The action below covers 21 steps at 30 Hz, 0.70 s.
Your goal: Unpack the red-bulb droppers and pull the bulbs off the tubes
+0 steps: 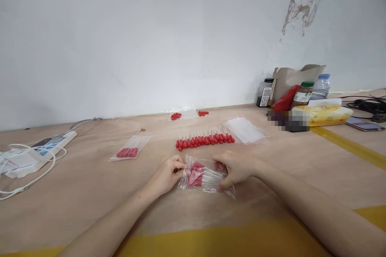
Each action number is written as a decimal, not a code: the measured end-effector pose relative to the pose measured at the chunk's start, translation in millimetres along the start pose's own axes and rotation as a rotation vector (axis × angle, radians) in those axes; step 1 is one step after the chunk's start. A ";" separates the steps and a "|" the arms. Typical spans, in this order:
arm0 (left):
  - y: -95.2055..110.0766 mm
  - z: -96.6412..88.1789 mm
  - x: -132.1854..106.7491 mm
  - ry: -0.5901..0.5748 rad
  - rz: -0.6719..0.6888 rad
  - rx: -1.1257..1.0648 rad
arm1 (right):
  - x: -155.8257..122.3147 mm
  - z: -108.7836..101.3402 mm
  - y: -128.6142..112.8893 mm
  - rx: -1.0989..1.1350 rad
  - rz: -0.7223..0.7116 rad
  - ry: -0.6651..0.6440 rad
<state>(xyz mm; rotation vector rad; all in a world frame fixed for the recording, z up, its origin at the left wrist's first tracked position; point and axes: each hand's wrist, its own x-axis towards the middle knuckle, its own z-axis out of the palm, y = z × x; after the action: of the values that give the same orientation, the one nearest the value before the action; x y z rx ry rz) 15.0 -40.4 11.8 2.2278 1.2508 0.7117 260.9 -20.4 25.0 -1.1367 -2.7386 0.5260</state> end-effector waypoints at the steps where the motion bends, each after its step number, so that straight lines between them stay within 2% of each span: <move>1: 1.1 -0.7 -0.2 -0.032 -0.022 -0.062 | 0.2 0.1 0.6 -0.020 -0.009 0.015; 5: 3.7 -0.5 -1.3 -0.125 -0.112 -0.319 | 0.6 -1.3 1.8 -0.071 -0.034 0.070; 7: 4.8 -0.2 -2.0 -0.155 -0.107 -0.348 | 0.9 -2.2 1.2 -0.068 -0.052 0.091; 14: 13.9 -3.9 -5.4 -0.102 -0.030 -0.062 | 3.0 0.7 1.1 -0.094 -0.082 0.184; 21: 18.7 -8.4 -5.9 -0.145 -0.009 0.058 | 4.4 5.1 4.8 -0.063 -0.078 0.206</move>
<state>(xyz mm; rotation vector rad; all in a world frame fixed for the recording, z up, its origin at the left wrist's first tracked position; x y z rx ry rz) 18.5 -52.9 28.7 2.2750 1.2232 0.5063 259.7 -15.5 18.4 -1.0294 -2.6247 0.2966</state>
